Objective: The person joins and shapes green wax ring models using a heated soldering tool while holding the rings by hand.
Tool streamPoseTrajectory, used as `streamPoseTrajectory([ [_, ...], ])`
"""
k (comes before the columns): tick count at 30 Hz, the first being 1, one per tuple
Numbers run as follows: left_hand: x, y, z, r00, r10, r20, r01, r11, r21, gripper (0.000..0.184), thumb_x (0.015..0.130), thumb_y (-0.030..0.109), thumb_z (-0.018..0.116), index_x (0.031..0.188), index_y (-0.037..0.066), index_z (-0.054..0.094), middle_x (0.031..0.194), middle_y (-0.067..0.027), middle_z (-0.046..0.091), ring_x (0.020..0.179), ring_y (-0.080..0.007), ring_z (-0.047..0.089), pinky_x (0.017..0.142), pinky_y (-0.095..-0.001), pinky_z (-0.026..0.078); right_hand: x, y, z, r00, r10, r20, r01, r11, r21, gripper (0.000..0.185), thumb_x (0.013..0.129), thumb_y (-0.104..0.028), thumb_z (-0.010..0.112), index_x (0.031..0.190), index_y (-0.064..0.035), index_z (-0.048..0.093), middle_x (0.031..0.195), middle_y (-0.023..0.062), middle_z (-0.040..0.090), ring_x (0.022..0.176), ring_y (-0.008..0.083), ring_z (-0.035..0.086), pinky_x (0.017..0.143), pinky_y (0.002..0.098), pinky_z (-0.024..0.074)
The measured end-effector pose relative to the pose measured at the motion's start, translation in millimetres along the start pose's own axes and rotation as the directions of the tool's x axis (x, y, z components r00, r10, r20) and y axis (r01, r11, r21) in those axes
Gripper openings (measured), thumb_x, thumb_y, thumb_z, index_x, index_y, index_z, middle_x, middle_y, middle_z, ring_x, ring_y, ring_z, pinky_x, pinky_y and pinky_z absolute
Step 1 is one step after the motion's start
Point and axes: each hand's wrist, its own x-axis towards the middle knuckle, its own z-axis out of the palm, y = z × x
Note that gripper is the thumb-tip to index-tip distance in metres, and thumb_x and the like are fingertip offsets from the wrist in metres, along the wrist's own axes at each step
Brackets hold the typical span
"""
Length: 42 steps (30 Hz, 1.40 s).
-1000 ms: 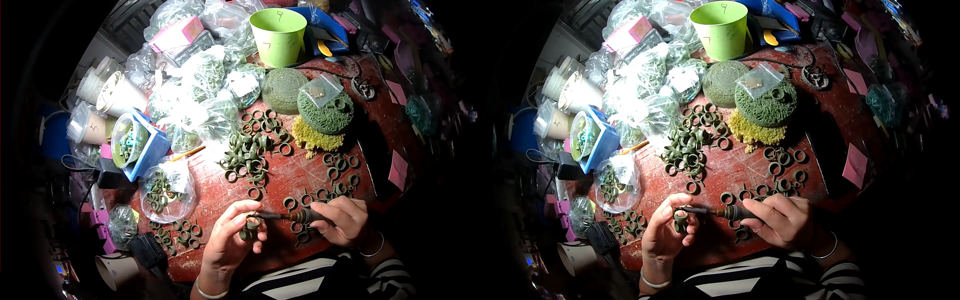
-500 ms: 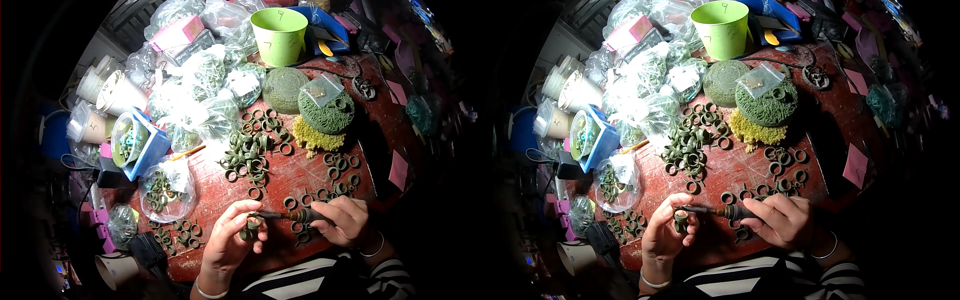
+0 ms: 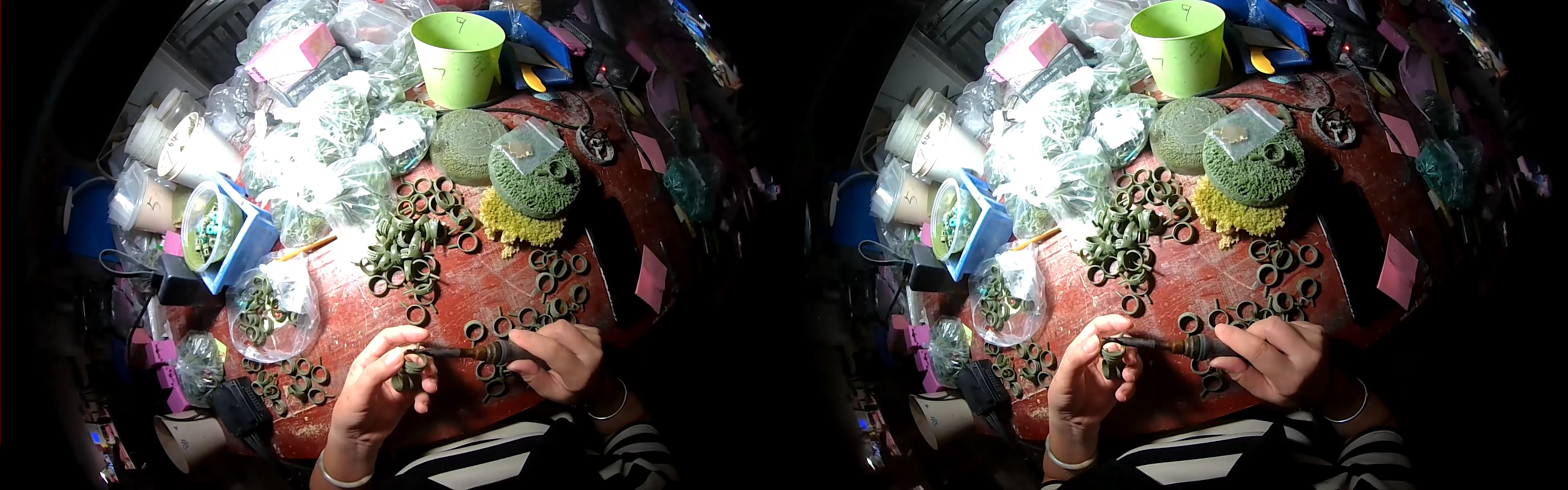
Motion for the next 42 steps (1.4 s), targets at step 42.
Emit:
streamPoseTrajectory([
  [42, 2.2, -0.5, -1.5, 0.999, 0.028, 0.015, -0.029, 0.999, 0.014, 0.037, 0.101, 0.015, 0.058, 0.133, -0.001, 0.052, 0.098, -0.0151, 0.066, 0.088, -0.0216, 0.066, 0.063, -0.0303, 0.057, -0.7, 2.7, -0.8, 0.995, -0.014, -0.097, 0.013, 1.0, -0.016, 0.037, 0.088, -0.024, 0.08, 0.116, -0.002, 0.07, 0.081, 0.0057, 0.061, 0.06, 0.0185, 0.063, 0.05, 0.0296, 0.0533],
])
